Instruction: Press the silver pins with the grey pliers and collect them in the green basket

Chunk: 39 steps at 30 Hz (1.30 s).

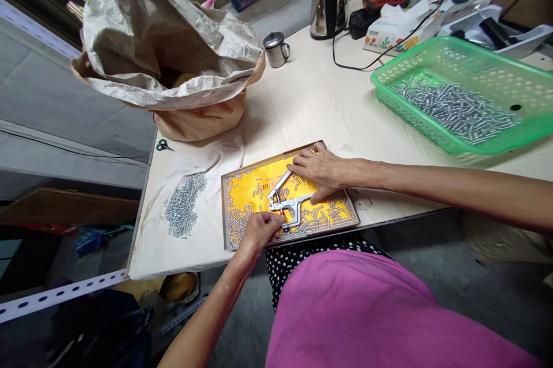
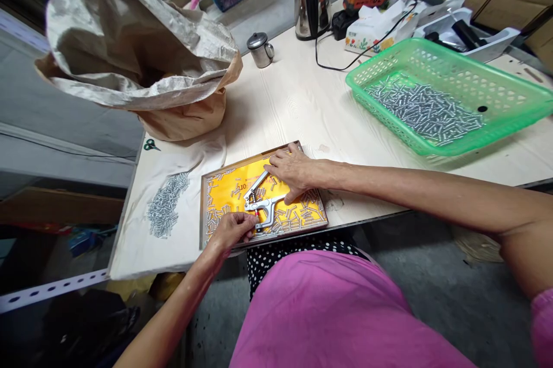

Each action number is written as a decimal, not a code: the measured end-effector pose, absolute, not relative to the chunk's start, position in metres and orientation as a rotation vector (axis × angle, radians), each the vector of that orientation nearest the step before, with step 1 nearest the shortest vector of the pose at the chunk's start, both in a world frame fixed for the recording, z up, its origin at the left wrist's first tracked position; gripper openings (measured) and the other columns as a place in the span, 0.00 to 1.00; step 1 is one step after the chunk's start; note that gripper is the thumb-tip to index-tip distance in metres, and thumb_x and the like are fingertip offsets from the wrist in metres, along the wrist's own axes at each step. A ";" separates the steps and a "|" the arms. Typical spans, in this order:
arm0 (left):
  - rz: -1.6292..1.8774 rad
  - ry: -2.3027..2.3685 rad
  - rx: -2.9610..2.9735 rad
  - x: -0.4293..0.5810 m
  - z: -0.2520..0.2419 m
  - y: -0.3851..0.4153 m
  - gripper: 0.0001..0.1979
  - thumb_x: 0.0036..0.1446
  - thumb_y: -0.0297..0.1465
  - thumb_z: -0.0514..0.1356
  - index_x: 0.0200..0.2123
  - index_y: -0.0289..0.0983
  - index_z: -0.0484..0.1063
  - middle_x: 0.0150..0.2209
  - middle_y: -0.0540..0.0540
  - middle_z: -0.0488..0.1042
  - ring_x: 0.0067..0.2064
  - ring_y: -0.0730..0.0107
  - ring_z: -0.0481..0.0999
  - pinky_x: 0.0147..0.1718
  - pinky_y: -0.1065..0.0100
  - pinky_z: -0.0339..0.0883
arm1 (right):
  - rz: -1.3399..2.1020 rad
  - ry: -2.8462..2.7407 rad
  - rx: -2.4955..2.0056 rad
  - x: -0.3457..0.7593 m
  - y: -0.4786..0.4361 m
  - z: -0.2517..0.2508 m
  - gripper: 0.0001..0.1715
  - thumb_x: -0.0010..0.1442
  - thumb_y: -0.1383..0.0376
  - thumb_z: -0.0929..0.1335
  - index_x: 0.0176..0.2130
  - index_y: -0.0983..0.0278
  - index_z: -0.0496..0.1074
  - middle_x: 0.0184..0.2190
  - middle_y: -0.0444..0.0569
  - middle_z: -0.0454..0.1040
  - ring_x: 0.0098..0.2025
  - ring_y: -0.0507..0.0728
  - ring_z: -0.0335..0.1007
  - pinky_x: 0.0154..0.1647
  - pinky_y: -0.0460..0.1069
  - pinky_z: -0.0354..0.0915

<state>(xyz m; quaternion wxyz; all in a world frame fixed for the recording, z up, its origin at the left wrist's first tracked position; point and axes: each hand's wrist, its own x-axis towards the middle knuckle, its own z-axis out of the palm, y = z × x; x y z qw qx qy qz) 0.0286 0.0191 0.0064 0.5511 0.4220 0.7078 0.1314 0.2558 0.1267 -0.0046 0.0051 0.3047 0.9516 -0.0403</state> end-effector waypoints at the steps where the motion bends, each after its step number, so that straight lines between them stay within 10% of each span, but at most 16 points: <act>1: 0.303 1.675 1.009 0.028 0.005 0.019 0.19 0.44 0.45 0.67 0.20 0.35 0.68 0.15 0.54 0.66 0.17 0.79 0.62 0.18 0.74 0.57 | -0.122 2.992 0.952 0.256 0.127 -0.005 0.50 0.44 0.39 0.71 0.55 0.68 0.66 0.51 0.58 0.69 0.51 0.67 0.57 0.47 0.59 0.51; 10: 0.429 1.907 1.905 0.036 0.017 0.010 0.13 0.59 0.40 0.61 0.35 0.35 0.75 0.35 0.42 0.75 0.39 0.60 0.75 0.41 0.59 0.71 | -0.221 3.082 0.892 0.259 0.120 0.001 0.29 0.57 0.49 0.69 0.46 0.69 0.70 0.45 0.56 0.71 0.46 0.63 0.60 0.47 0.58 0.48; 15: 0.464 1.714 2.452 0.065 0.013 0.029 0.36 0.53 0.35 0.68 0.62 0.34 0.59 0.58 0.32 0.66 0.59 0.47 0.65 0.57 0.47 0.64 | -0.257 3.202 0.849 0.254 0.106 0.014 0.24 0.59 0.58 0.69 0.50 0.70 0.67 0.46 0.55 0.69 0.46 0.61 0.60 0.48 0.56 0.52; 30: 0.123 1.711 2.417 0.080 0.033 0.059 0.07 0.59 0.26 0.59 0.41 0.37 0.73 0.38 0.42 0.77 0.42 0.58 0.74 0.42 0.60 0.68 | 0.101 3.023 0.959 0.254 0.092 0.020 0.15 0.66 0.76 0.56 0.42 0.67 0.68 0.34 0.52 0.74 0.34 0.55 0.65 0.38 0.52 0.56; 39: 0.207 1.480 2.251 0.067 0.037 0.066 0.34 0.49 0.37 0.69 0.59 0.37 0.67 0.43 0.41 0.71 0.46 0.56 0.70 0.45 0.57 0.68 | 0.271 3.444 0.921 0.273 0.081 -0.008 0.21 0.67 0.57 0.63 0.55 0.66 0.66 0.44 0.58 0.73 0.44 0.61 0.66 0.45 0.57 0.63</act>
